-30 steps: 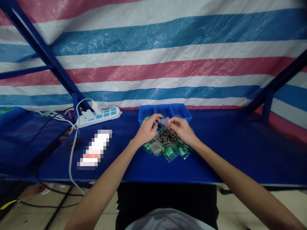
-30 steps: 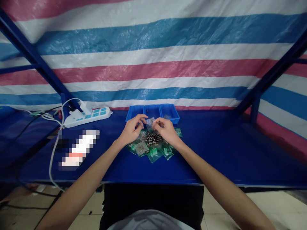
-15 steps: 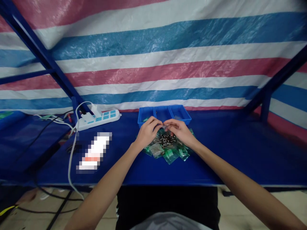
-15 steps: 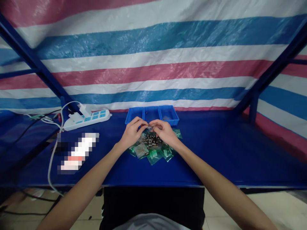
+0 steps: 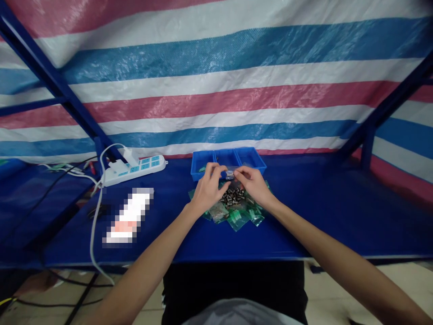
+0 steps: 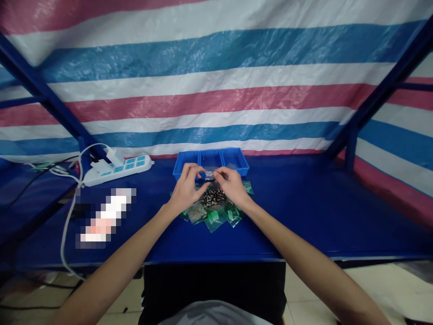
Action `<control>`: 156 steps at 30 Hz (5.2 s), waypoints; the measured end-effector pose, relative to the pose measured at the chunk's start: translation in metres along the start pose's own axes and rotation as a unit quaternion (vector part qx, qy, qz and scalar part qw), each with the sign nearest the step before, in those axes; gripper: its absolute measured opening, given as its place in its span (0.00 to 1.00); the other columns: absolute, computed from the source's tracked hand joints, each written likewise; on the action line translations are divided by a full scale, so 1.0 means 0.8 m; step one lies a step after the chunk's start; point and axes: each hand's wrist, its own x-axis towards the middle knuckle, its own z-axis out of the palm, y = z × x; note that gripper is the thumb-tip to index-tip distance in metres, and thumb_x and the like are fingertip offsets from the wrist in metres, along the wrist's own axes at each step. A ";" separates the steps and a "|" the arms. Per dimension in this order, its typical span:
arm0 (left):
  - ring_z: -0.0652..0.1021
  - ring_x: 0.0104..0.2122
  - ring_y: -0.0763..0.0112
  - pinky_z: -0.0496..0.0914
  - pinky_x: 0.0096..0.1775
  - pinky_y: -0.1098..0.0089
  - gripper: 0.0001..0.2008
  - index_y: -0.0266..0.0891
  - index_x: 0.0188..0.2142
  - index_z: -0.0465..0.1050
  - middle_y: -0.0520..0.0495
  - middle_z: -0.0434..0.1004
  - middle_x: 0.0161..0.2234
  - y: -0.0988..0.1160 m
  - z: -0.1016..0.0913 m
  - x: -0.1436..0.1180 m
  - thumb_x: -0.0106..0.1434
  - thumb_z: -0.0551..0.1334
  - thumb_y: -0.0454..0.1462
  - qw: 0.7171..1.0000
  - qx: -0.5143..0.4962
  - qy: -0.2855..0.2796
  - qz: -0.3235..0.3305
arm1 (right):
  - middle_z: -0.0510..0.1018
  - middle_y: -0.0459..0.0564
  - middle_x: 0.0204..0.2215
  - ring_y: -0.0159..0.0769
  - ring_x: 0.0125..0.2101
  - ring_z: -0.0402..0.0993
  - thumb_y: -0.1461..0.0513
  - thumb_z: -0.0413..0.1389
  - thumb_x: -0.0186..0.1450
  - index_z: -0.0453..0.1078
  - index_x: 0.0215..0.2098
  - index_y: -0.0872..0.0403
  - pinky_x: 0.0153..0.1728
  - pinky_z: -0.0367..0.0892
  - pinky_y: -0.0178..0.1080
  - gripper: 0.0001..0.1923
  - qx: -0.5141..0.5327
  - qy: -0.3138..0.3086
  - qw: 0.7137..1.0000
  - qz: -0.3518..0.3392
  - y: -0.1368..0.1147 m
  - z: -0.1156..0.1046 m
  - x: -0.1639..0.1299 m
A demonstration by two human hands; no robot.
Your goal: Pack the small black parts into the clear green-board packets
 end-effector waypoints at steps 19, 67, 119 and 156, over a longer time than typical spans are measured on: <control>0.76 0.35 0.71 0.72 0.35 0.71 0.08 0.37 0.39 0.72 0.47 0.71 0.38 -0.008 -0.001 0.004 0.72 0.58 0.40 0.996 -0.007 0.094 0.013 | 0.77 0.54 0.44 0.41 0.43 0.75 0.67 0.47 0.67 0.74 0.41 0.52 0.38 0.70 0.41 0.13 -0.171 0.007 0.969 -0.181 -0.012 -0.001 -0.009; 0.78 0.38 0.68 0.73 0.37 0.68 0.11 0.39 0.52 0.66 0.44 0.76 0.43 -0.006 -0.001 0.002 0.71 0.53 0.34 0.999 -0.009 -0.029 -0.040 | 0.81 0.56 0.37 0.43 0.26 0.79 0.55 0.58 0.62 0.60 0.55 0.52 0.17 0.63 0.37 0.25 0.013 0.201 0.979 0.036 0.019 -0.072 0.038; 0.77 0.44 0.66 0.72 0.43 0.65 0.13 0.41 0.51 0.67 0.44 0.73 0.44 -0.012 -0.017 0.005 0.74 0.47 0.32 0.997 0.035 0.021 0.064 | 0.80 0.53 0.42 0.45 0.41 0.77 0.57 0.56 0.66 0.71 0.48 0.52 0.36 0.71 0.41 0.13 -0.206 -0.036 0.970 -0.124 -0.017 0.007 -0.014; 0.74 0.31 0.70 0.67 0.32 0.71 0.13 0.38 0.36 0.70 0.49 0.71 0.32 -0.008 -0.013 0.006 0.72 0.57 0.44 0.997 0.035 -0.049 -0.038 | 0.75 0.48 0.25 0.42 0.29 0.76 0.52 0.57 0.65 0.68 0.32 0.52 0.23 0.67 0.38 0.12 -0.027 -0.045 0.999 -0.001 -0.002 -0.001 -0.004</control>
